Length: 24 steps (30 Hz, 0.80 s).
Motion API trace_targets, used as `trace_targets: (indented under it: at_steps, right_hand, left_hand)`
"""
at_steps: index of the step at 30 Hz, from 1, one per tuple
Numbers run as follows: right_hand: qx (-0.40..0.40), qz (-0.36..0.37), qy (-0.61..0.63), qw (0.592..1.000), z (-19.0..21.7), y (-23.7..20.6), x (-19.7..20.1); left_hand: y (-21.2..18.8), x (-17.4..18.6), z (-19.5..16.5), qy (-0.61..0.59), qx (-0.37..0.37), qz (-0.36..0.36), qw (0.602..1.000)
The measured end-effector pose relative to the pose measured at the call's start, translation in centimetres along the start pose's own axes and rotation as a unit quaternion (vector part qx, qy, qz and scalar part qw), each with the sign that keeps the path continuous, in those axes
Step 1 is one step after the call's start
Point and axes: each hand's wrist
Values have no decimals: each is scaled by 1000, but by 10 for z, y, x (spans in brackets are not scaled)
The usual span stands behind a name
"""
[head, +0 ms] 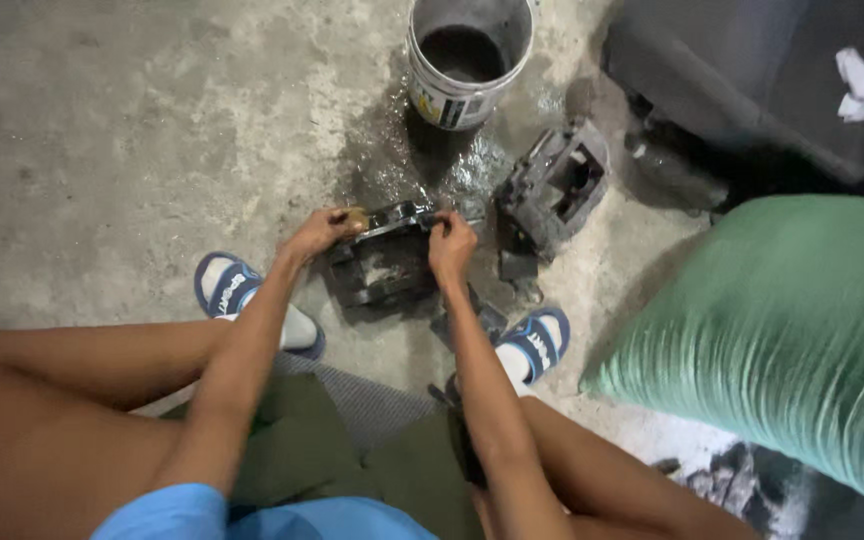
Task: The person sits on the workshop floor scrubbing dirty brake calipers and other dark metal automotive parts with a sponge, dipping the sponge into a bucket of liquid and wiping grime off the parts one at a time.
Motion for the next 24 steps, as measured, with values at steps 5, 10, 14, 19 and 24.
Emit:
trace_targets:
  at_steps: [5,10,14,19,24]
  right_hand:
    - [10,24,-2,1000,1,-1,0]
    - [-2,5,1,1000,5,-1,0]
    - [-39,-1,-43,998,7,0,-2]
    - [24,-3,-35,999,10,0,-3]
    - [17,-15,-55,998,17,4,-2]
  left_hand:
    - [-3,-18,-2,101,136,-124,978]
    - [-7,-10,0,14,12,-37,999]
    - [-5,-10,3,91,29,-56,994]
    - [-6,-14,1,74,54,-97,991]
    - [-10,-9,-11,-26,-20,-75,997]
Point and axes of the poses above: each hand's wrist, its own y-axis towards the middle knuckle, its own x-axis out of the back of the hand, z = x × y, and after that the axes turned 9 degrees about y, right-handed
